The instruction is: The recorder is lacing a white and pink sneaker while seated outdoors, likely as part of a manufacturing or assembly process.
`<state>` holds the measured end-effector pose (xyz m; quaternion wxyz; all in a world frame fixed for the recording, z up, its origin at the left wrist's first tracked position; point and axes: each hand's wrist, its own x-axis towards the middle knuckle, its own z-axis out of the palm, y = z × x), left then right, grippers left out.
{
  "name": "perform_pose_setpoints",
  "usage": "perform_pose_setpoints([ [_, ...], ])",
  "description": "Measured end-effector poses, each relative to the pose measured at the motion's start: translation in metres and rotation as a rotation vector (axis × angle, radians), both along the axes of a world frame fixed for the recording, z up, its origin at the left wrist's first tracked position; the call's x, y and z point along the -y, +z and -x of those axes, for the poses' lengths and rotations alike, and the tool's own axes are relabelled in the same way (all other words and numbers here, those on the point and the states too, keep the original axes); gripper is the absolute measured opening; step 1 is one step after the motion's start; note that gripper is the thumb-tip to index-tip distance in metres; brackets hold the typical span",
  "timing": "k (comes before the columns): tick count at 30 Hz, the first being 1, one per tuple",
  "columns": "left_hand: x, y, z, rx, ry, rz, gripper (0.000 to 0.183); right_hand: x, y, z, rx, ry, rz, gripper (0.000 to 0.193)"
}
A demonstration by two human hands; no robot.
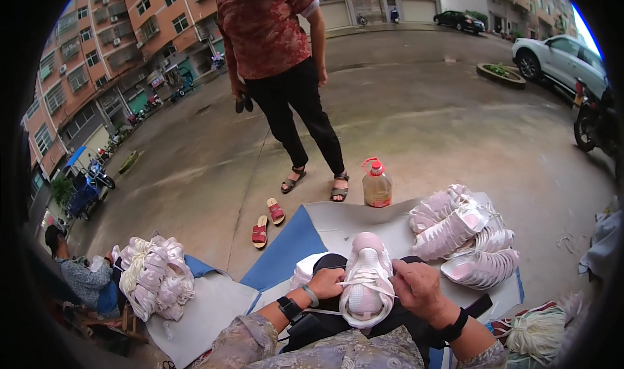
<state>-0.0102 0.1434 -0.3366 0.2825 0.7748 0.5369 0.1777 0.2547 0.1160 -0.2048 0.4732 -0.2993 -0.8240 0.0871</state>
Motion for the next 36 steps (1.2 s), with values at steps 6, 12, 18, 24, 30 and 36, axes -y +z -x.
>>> perform_pose_setpoints([
  [6,0.000,0.005,0.003,0.008,0.043,0.096,0.021,0.031,0.119,0.009,-0.165,0.208,-0.148,0.039],
  [12,-0.008,-0.012,0.012,0.101,-0.019,-0.052,0.022,0.019,0.159,0.008,-0.025,0.267,-0.217,0.032],
  [18,0.000,0.010,0.013,0.296,0.048,0.176,0.018,0.015,0.067,0.024,-0.341,0.217,0.432,0.033],
  [24,0.020,0.003,0.005,0.213,0.021,-0.088,0.029,0.028,0.005,0.039,0.068,0.542,0.922,0.053],
  [30,0.030,0.013,-0.002,0.116,-0.053,-0.155,0.038,0.029,-0.024,0.029,0.097,0.383,0.973,0.049],
  [36,0.023,0.007,0.001,0.098,-0.058,-0.141,0.042,0.011,0.057,0.028,-0.015,0.422,0.542,0.040],
])
